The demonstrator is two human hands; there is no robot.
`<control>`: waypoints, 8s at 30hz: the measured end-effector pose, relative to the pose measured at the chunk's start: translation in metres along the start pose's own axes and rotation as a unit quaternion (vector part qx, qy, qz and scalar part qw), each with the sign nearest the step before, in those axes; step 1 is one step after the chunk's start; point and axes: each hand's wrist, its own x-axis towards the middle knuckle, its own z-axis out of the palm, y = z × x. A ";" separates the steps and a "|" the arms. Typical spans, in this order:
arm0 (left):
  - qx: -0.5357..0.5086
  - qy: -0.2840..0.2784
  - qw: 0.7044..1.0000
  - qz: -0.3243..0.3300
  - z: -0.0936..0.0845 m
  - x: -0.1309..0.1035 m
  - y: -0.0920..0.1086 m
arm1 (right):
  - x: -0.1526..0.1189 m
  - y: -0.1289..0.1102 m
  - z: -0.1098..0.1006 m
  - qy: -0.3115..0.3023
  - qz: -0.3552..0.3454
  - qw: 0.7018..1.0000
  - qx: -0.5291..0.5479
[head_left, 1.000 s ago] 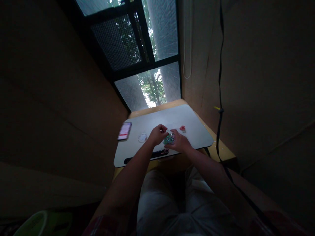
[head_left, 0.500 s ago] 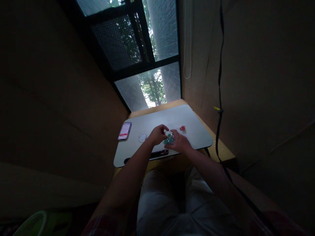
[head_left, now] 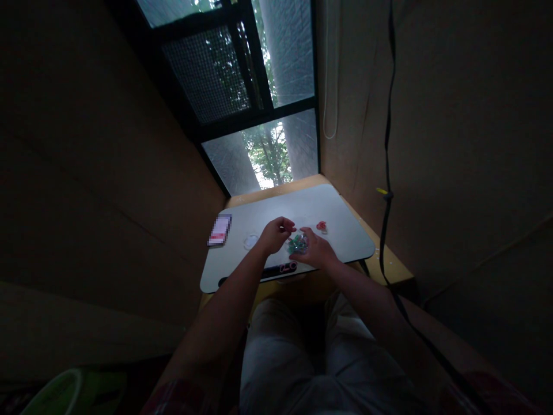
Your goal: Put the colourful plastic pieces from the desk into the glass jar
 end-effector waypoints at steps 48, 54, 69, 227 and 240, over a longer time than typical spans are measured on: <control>0.374 0.036 0.924 -0.070 -0.010 -0.075 -0.026 | 0.001 0.001 -0.001 0.004 0.010 1.000 0.024; 0.256 0.119 0.958 -0.044 -0.019 -0.051 -0.013 | 0.001 0.001 -0.001 -0.003 0.015 0.999 0.037; 0.228 0.082 0.970 0.001 -0.006 -0.025 0.006 | 0.001 -0.001 -0.004 -0.005 0.014 0.999 0.029; 0.360 -0.055 0.904 0.221 0.096 0.038 -0.044 | -0.048 0.048 -0.050 0.016 0.108 0.899 0.424; 0.411 0.037 0.898 0.154 0.052 0.037 -0.060 | -0.043 0.043 -0.042 0.027 0.159 0.907 0.388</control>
